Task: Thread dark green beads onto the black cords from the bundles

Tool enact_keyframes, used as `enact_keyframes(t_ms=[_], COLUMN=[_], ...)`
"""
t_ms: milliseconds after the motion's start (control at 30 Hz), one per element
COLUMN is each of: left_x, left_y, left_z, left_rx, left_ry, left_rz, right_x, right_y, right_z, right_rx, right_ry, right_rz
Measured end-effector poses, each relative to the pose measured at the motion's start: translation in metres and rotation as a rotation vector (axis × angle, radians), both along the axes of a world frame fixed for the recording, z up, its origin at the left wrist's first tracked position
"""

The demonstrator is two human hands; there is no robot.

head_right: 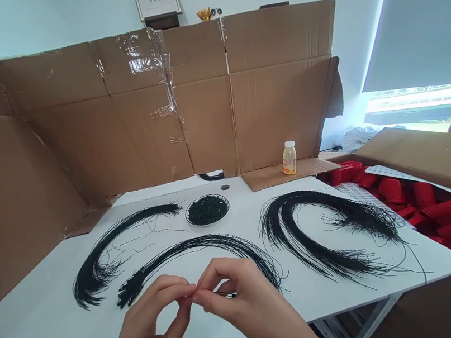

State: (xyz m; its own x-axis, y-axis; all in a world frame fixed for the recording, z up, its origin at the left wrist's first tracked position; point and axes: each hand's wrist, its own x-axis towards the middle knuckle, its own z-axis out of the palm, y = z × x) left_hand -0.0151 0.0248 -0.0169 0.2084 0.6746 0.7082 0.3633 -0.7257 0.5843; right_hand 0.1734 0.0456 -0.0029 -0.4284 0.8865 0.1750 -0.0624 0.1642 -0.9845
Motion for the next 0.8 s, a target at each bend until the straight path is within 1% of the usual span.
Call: enact_keyframes(t_ms=[67,167,233,300,367,533,633,700,800], left_x=[0.002,0.003,0.003,0.003,0.003,0.004,0.003,0.002,0.001], left_y=[0.002,0.003,0.004,0.004,0.004,0.003,0.005,0.006,0.008], left_z=[-0.004,-0.006,-0.004,-0.002,-0.001,-0.003,-0.005,-0.007,-0.008], left_rx=[-0.078,-0.298,-0.434,-0.518,-0.552,-0.556,-0.544,-0.521,-0.516], left_ry=[-0.096,-0.232,-0.255,-0.251,-0.251,-0.287,-0.232,-0.235,-0.329], left_rz=[0.058,0.147,0.144,0.126,0.106,0.089,0.082,0.093,0.147], right_x=[-0.001,-0.004,-0.006,-0.007,-0.009,-0.014,-0.015,-0.013,-0.007], right_y=[0.006,0.014,0.017,0.018,0.017,0.013,0.013,0.014,0.015], right_z=[-0.003,-0.008,-0.011,-0.013,-0.014,-0.013,-0.013,-0.013,-0.013], right_rx=[-0.02,-0.047,-0.054,-0.051,-0.044,-0.049,-0.047,-0.044,-0.073], right_ry=[0.007,0.006,0.018,0.028,0.027,0.039,0.018,-0.016,-0.032], right_rz=[-0.009,-0.026,-0.029,-0.027,-0.025,-0.03,-0.048,-0.058,-0.008])
